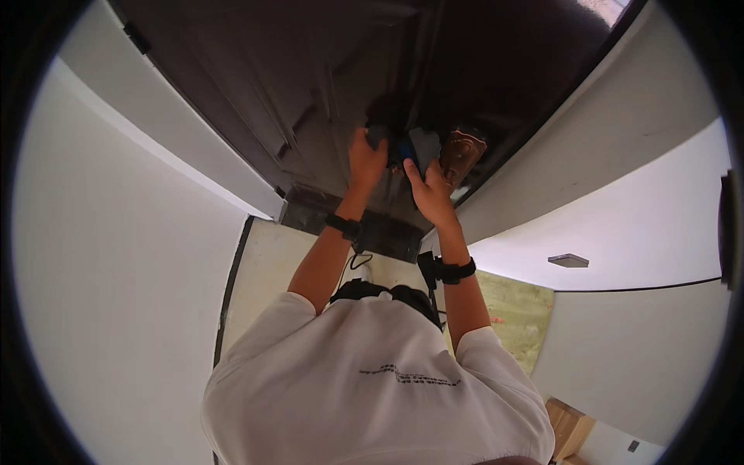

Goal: The person wipes the exterior surfaces of a white cabinet, a wooden nightstand, a long wooden shelf, and a dark wooden door with a cloth.

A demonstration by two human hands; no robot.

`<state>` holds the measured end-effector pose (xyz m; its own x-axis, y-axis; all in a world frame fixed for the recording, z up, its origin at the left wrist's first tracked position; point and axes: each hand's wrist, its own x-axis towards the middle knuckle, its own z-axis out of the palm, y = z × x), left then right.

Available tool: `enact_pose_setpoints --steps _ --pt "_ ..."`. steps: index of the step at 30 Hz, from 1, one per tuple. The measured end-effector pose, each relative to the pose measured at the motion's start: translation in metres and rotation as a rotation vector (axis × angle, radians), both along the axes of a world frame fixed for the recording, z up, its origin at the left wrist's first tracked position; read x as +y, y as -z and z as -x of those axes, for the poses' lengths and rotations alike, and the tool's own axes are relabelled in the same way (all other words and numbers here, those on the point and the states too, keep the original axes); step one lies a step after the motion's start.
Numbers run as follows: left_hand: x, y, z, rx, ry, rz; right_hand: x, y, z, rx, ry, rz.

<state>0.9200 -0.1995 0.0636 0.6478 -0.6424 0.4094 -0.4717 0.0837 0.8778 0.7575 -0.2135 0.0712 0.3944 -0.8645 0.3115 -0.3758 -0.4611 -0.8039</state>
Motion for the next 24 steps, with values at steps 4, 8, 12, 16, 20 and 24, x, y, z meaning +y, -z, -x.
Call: enact_pose_setpoints --steps 4,8,12,16,20,24 --pt "0.004 0.0 0.026 0.161 -0.048 -0.126 0.001 -0.009 0.01 -0.078 -0.065 0.019" --pt "-0.009 -0.068 0.033 -0.354 -0.09 0.269 0.001 -0.059 0.033 -0.179 -0.049 0.005" --pt "-0.024 -0.131 0.031 -0.736 0.146 0.418 -0.016 -0.071 0.048 -0.246 -0.03 0.101" --pt "-0.033 -0.091 0.03 -0.968 0.357 0.314 -0.017 -0.041 0.051 -0.096 -0.122 0.107" --pt "-0.014 0.01 0.009 -0.933 0.427 0.096 -0.003 -0.02 0.052 0.178 -0.274 0.194" --pt "-0.002 0.039 -0.003 -1.008 0.506 -0.09 -0.018 0.0 0.062 0.224 -0.374 0.488"
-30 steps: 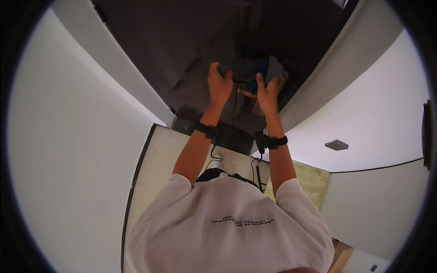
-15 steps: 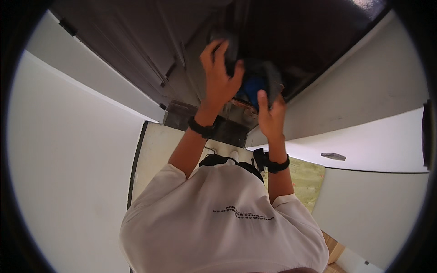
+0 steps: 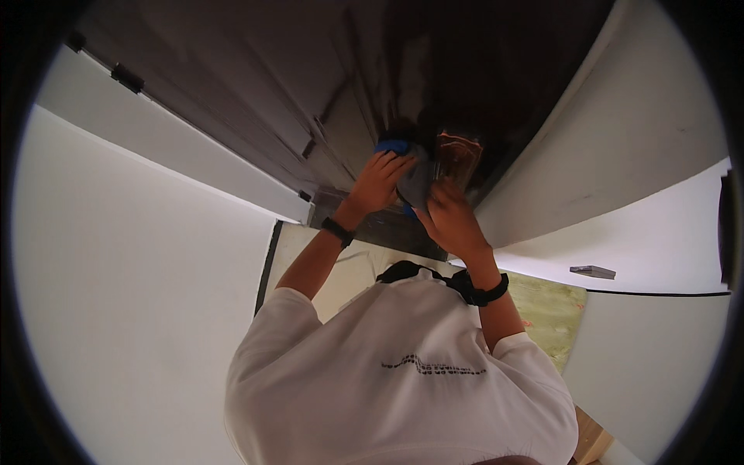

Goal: The person wipes the exterior surfaces of a white cabinet, a wooden nightstand, a long wooden shelf, and a dark wooden door with a cloth.

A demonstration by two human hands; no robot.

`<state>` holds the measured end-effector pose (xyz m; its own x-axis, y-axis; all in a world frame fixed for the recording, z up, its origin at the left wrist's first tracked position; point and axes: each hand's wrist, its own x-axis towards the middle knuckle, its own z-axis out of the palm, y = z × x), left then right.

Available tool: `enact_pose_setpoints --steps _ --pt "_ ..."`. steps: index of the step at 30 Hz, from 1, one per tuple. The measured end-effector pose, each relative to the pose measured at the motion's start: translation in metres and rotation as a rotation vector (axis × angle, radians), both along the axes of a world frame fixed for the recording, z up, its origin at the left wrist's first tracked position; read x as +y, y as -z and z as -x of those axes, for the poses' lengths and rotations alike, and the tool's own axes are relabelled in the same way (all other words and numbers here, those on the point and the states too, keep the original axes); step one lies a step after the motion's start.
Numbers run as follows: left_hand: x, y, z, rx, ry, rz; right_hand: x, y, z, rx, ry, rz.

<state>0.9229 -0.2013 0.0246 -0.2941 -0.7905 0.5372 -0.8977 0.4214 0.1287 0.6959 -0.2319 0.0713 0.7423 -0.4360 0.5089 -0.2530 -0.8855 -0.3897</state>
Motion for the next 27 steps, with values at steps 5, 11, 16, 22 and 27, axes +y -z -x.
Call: enact_pose_setpoints --steps 5,11,16,22,27 --pt "-0.001 -0.041 -0.013 -0.085 -0.122 0.213 -0.002 0.004 -0.007 -0.145 0.005 -0.042" --pt "-0.018 -0.158 0.008 -0.033 -0.201 0.442 0.002 0.013 -0.01 0.006 0.024 -0.022" --pt "-0.018 -0.129 0.018 -0.514 0.021 0.222 0.001 0.019 -0.024 0.01 -0.042 -0.036" --pt "-0.002 -0.138 -0.026 -0.588 -0.197 0.209 0.001 0.02 -0.025 -0.052 0.007 -0.051" --pt "-0.007 -0.191 -0.023 -0.548 -0.18 0.358 0.007 0.025 -0.028 0.049 0.112 0.015"
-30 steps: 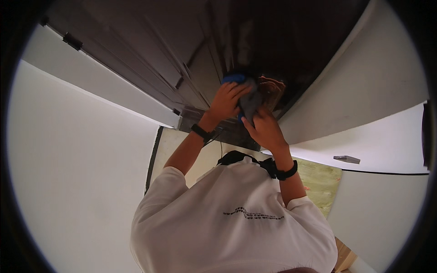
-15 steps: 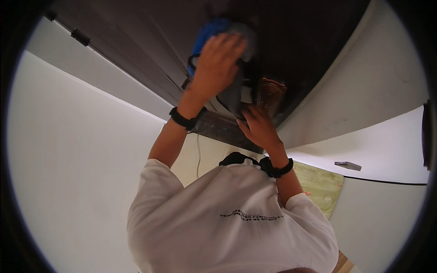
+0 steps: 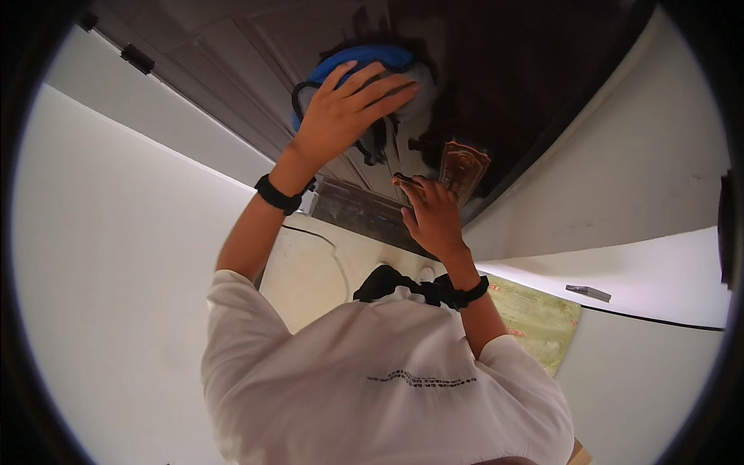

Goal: The person wipes the exterior surfaces of a white cabinet, a wooden nightstand, a long wooden shelf, and a dark wooden door with a cloth.

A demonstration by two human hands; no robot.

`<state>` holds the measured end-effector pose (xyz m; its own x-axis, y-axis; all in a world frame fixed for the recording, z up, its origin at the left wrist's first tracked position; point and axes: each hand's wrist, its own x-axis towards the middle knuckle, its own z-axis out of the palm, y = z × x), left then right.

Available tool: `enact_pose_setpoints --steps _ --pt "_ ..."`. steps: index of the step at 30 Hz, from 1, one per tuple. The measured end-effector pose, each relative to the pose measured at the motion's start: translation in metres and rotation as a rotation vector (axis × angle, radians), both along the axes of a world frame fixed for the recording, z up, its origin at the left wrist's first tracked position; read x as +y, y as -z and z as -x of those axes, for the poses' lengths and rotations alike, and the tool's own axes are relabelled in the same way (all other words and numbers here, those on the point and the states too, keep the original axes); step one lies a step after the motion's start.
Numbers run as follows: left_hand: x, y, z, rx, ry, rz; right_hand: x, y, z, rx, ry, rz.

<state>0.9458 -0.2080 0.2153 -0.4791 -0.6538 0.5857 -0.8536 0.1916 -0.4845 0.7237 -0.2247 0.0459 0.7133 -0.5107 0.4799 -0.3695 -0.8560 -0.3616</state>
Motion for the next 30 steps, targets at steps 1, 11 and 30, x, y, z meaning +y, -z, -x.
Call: enact_pose_setpoints --steps 1,11,30 --pt "-0.002 0.0 0.001 -0.031 0.041 0.0 0.0 0.001 -0.002 -0.013 0.004 -0.017" --pt "0.0 -0.041 -0.056 -0.061 0.125 0.082 0.007 -0.001 -0.015 -0.034 0.106 0.015" --pt "0.032 0.08 -0.276 -0.14 0.368 -0.302 0.023 0.024 -0.061 0.077 0.499 0.155"
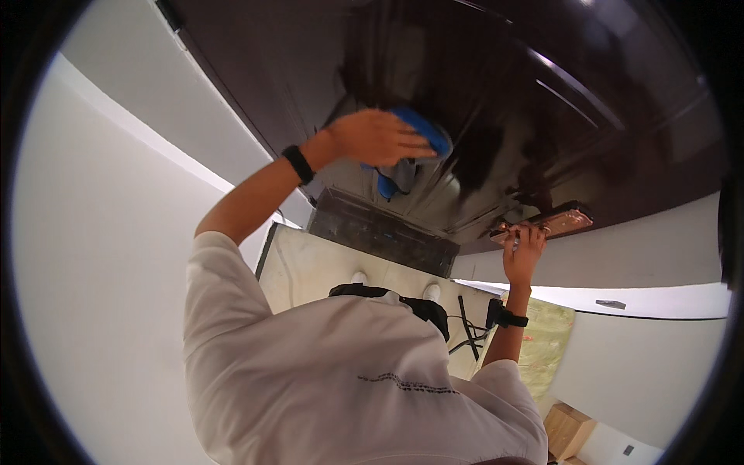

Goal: The person wipes the exterior surfaces of a white cabinet, a wooden nightstand, a long wooden shelf, and a dark wooden door with a cloth.

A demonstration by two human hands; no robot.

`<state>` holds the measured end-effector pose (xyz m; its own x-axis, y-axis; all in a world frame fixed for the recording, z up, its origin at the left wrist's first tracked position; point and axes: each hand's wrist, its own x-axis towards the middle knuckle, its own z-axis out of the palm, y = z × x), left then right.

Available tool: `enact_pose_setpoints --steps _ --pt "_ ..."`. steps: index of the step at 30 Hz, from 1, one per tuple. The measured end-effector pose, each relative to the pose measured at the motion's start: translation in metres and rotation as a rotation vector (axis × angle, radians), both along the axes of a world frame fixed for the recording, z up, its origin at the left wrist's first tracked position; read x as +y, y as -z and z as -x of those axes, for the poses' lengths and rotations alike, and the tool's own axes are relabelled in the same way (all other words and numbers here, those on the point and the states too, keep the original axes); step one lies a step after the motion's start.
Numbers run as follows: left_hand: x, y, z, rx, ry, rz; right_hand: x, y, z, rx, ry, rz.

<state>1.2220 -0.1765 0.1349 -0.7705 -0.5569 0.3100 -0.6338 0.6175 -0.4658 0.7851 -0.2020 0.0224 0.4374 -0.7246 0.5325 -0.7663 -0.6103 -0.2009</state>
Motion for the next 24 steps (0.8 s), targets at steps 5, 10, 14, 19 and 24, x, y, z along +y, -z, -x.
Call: enact_pose_setpoints --steps 5,10,14,19,24 --pt "0.014 -0.092 -0.051 0.038 -0.12 0.31 0.01 0.003 -0.023 0.011 0.003 0.087" --pt "-0.01 -0.133 0.006 0.4 0.016 0.455 0.03 -0.004 -0.132 -0.177 -0.326 -0.121" --pt "-0.022 -0.134 0.036 0.443 0.173 0.375 0.044 -0.043 -0.235 -0.297 -0.544 -0.401" --pt "0.0 -0.11 -0.013 0.749 -0.207 0.605 0.032 -0.082 -0.317 -0.327 -0.686 -0.317" --pt "0.005 -0.095 -0.066 0.851 -0.311 0.725 0.018 -0.097 -0.331 -0.59 -0.852 -0.456"
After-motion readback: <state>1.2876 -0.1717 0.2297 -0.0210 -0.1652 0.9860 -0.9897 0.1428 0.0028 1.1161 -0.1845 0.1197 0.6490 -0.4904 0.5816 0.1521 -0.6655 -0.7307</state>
